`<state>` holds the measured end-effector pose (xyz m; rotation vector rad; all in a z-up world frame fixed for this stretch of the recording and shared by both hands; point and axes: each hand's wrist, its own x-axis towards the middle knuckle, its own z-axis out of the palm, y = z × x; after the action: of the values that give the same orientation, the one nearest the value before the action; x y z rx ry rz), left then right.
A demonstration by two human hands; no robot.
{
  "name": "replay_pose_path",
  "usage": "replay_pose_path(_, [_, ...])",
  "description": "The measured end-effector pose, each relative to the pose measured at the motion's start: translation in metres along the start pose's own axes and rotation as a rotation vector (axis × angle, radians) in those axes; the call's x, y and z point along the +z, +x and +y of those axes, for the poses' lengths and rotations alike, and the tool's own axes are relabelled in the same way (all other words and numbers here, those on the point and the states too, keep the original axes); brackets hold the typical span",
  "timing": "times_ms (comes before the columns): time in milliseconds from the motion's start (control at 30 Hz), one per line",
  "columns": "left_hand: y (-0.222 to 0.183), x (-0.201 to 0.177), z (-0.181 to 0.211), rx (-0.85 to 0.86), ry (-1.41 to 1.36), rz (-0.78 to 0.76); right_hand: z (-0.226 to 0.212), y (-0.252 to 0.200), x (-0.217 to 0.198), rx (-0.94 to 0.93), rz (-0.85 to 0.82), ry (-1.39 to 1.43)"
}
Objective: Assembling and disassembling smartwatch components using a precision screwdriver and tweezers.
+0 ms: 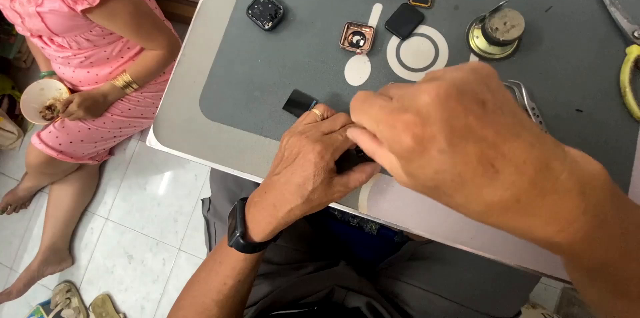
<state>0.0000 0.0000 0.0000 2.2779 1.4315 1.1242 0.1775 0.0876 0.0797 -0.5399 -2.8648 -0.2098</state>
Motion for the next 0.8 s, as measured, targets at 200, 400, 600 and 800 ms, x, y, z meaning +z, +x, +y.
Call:
replay_pose_path(200, [0.003, -0.003, 0.003, 0.002, 0.007, 0.001, -0.005, 0.007, -0.021, -0.032, -0.128, 0.195])
replay_pose_path(400, [0.002, -0.003, 0.001, -0.007, 0.021, -0.035, 0.001, 0.008, -0.012, -0.051, -0.003, 0.044])
replay_pose_path(600, [0.0, -0.002, 0.0, -0.018, -0.001, -0.022, 0.002, 0.008, -0.006, -0.102, 0.078, 0.08])
replay_pose_path(800, [-0.006, 0.001, -0.005, -0.032, 0.022, -0.046, -0.005, 0.014, -0.027, -0.013, -0.246, 0.46])
